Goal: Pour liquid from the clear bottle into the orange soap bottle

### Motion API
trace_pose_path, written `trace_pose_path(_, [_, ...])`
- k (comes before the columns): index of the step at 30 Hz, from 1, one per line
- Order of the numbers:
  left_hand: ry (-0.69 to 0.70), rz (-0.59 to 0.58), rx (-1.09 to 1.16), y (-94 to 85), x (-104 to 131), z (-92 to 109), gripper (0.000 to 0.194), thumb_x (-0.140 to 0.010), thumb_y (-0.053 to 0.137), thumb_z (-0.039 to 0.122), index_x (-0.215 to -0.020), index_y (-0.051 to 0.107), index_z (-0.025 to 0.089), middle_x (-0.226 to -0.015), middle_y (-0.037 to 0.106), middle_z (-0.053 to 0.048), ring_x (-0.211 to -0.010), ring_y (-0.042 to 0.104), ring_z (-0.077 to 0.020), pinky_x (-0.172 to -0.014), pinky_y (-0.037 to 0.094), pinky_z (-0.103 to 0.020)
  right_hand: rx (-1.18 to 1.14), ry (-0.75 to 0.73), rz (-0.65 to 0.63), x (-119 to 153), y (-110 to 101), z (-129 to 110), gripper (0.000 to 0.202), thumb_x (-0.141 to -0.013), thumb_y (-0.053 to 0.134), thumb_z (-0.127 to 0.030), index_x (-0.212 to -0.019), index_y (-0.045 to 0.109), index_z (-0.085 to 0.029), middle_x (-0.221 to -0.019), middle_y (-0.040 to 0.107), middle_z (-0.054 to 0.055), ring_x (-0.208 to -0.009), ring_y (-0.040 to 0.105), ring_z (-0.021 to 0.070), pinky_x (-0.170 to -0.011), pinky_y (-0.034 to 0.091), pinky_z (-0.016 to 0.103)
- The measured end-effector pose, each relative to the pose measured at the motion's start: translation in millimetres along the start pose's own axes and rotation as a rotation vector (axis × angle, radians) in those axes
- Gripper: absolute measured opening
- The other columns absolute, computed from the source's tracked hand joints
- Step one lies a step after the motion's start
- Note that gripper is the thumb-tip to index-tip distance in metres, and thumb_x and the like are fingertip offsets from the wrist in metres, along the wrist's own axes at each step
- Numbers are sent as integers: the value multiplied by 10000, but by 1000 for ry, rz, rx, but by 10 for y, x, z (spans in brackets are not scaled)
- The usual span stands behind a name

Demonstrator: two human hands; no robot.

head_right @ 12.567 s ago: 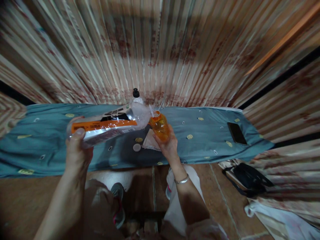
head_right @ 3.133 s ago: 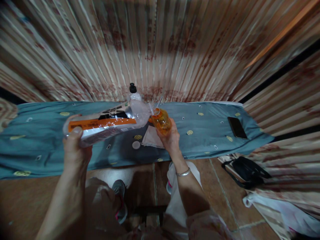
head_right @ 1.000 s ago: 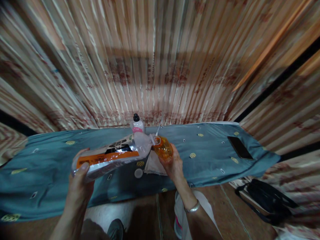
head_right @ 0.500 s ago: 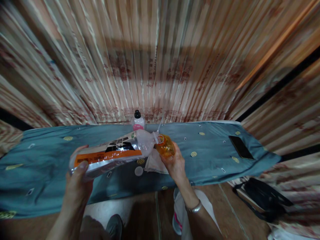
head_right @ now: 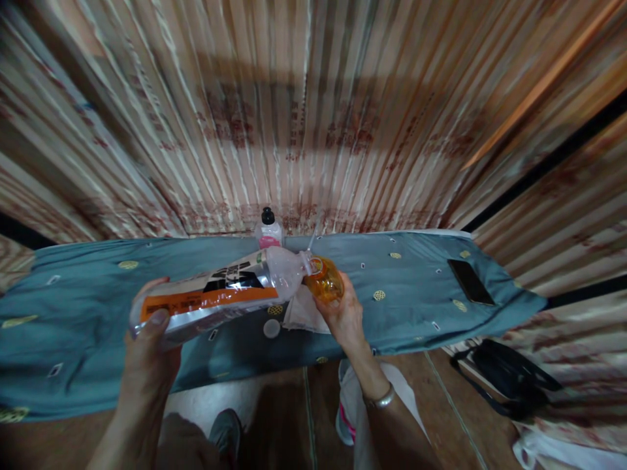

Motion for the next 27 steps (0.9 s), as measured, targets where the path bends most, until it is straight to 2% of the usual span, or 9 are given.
trace_pose_path(5, [-19,21,25,2,-3,9,603,-579,902,551,-1107,744,306,-927,726,-13,-842,679,-290,-809,569,-435,-1,49,-24,3,13,37,813,-722,789,-626,-1396,621,-202,-1262,821,139,-1119,808,363,-969,667,545])
trace_pose_path(12, [2,0,7,13,-8,30,603,-597,909,578,-1112,741,313,-959,719,-27,-899,697,-306,-826,587,-445,-5,56,-37,-10,16,22,824,-716,791,-635,-1381,620,-180,-1258,815,164,-1112,809,357,-954,673,504])
trace_pose_path(17, [-21,26,23,12,-6,25,676,-515,956,604,-1083,748,303,-946,723,-31,-869,694,-311,-832,608,-468,0,52,-22,-7,17,65,838,-702,809,-622,-1385,619,-176,-1262,816,172,-1115,807,362,-962,668,509])
trace_pose_path(21, [8,17,20,31,-2,54,726,-543,937,625,-1127,721,253,-939,721,-42,-889,707,-322,-849,615,-481,16,26,-5,4,7,82,834,-713,806,-626,-1393,614,-183,-1303,803,175,-1152,799,357,-1002,655,512])
trace_pose_path(27, [0,4,18,23,-5,34,731,-571,931,587,-1166,692,235,-954,707,-23,-855,695,-268,-843,604,-429,34,23,-23,1,8,85,828,-718,816,-607,-1403,611,-189,-1300,807,166,-1141,804,352,-974,661,489])
Point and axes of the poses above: each hand's wrist, its own x-axis away from the middle knuckle, its own y-axis out of the palm, z = x × y, the point moved 9 cm from there along -x, towards the middle knuckle
